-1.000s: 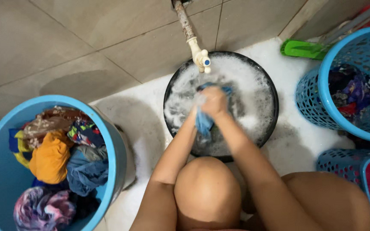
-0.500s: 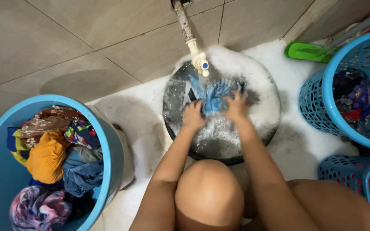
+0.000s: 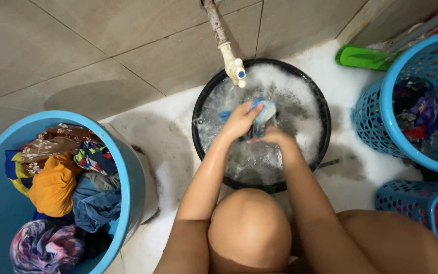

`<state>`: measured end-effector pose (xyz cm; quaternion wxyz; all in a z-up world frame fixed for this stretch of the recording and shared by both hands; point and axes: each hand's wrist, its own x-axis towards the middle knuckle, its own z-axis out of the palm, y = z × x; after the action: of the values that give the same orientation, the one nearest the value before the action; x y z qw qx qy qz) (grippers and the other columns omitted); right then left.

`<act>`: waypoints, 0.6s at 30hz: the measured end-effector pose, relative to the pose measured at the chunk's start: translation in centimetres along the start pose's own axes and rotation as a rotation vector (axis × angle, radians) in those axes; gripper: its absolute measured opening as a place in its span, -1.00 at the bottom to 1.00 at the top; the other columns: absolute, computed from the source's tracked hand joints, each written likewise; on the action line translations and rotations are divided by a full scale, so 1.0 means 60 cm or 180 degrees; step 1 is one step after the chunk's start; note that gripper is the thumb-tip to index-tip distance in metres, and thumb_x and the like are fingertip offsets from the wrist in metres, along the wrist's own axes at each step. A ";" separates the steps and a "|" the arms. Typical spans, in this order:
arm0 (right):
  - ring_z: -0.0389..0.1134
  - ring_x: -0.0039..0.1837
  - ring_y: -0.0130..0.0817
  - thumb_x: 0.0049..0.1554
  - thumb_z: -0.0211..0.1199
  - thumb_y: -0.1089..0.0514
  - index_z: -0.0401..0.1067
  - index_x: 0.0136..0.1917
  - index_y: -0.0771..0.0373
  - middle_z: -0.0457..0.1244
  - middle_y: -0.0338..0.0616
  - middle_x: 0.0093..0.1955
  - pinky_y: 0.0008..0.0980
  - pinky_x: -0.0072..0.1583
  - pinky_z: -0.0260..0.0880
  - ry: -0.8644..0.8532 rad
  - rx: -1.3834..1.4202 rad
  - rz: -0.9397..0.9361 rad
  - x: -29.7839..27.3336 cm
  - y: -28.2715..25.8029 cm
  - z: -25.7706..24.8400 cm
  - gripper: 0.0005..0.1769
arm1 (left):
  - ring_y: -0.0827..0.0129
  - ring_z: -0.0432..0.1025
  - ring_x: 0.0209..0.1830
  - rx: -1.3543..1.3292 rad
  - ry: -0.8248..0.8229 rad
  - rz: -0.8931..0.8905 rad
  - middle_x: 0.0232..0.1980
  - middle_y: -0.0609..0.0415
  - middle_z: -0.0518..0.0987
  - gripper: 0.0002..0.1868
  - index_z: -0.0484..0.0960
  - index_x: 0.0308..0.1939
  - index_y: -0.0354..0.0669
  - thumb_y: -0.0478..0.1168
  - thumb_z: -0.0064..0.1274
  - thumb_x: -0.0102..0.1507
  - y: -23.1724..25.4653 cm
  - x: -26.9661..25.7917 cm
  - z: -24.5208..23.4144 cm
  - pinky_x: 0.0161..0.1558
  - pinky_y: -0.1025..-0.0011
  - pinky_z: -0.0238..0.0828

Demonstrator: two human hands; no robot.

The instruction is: The person washes various pieces of clothing by hand in a black basin filled with soapy water. They scrub, rinse, and wring out items including a dark shirt, a purple garment, a pink cloth, and a brown towel, then place them into a blue laundry basket.

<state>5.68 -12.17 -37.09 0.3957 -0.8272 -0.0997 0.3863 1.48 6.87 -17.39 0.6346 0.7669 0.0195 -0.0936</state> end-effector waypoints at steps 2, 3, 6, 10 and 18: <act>0.30 0.33 -0.09 0.03 0.30 0.02 0.43 0.35 0.27 0.31 0.00 0.29 -0.17 0.35 0.30 0.0026 0.0301 -0.0093 0.010 -0.010 -0.033 -0.37 | 0.47 0.43 -0.08 -0.0400 -0.0266 0.0400 -0.08 0.10 0.65 -0.57 0.63 0.12 -0.28 0.03 -0.06 0.46 0.113 -0.042 -0.010 0.04 0.44 0.42; 0.31 0.31 -0.12 0.02 0.30 0.05 0.44 0.34 0.26 0.32 -0.02 0.27 -0.20 0.35 0.30 0.0050 0.0466 -0.0145 0.013 -0.015 -0.050 -0.38 | 0.52 0.42 -0.03 -0.0592 -0.0402 0.0597 -0.04 0.15 0.63 -0.59 0.61 0.14 -0.26 0.01 -0.06 0.46 0.156 -0.062 -0.016 0.08 0.48 0.41; 0.34 0.26 -0.21 -0.01 0.30 0.14 0.46 0.29 0.25 0.34 -0.11 0.21 -0.28 0.33 0.31 0.0115 0.1053 -0.0301 -0.006 -0.010 -0.094 -0.43 | 0.52 0.47 -0.05 -0.0755 -0.0211 0.0294 -0.06 0.21 0.64 -0.60 0.62 0.11 -0.24 0.01 -0.05 0.42 0.215 -0.112 -0.046 0.07 0.50 0.42; 0.37 0.18 -0.33 -0.05 0.30 0.25 0.49 0.24 0.23 0.38 -0.21 0.12 -0.39 0.30 0.31 0.0287 0.1870 -0.0724 -0.076 -0.003 -0.191 -0.47 | 0.52 0.46 -0.06 -0.0130 0.0593 0.0356 -0.07 0.18 0.66 -0.65 0.66 0.04 -0.25 -0.03 0.05 0.40 0.177 -0.132 -0.112 0.05 0.48 0.40; 0.42 0.15 -0.16 0.21 0.35 0.11 0.56 0.21 0.25 0.39 0.07 0.16 -0.07 0.32 0.40 0.1809 0.1287 -0.0218 -0.174 -0.168 -0.264 -0.67 | 0.07 0.49 -0.10 0.1338 0.1921 -0.0790 -0.05 -0.27 0.63 -0.66 0.64 -0.03 -0.27 -0.03 0.09 0.36 -0.021 -0.085 -0.172 0.03 0.20 0.43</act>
<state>11.36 -19.50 -17.72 0.5762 -0.8027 0.0652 0.1391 -2.51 17.64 -15.94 0.4130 0.8651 0.2785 0.0582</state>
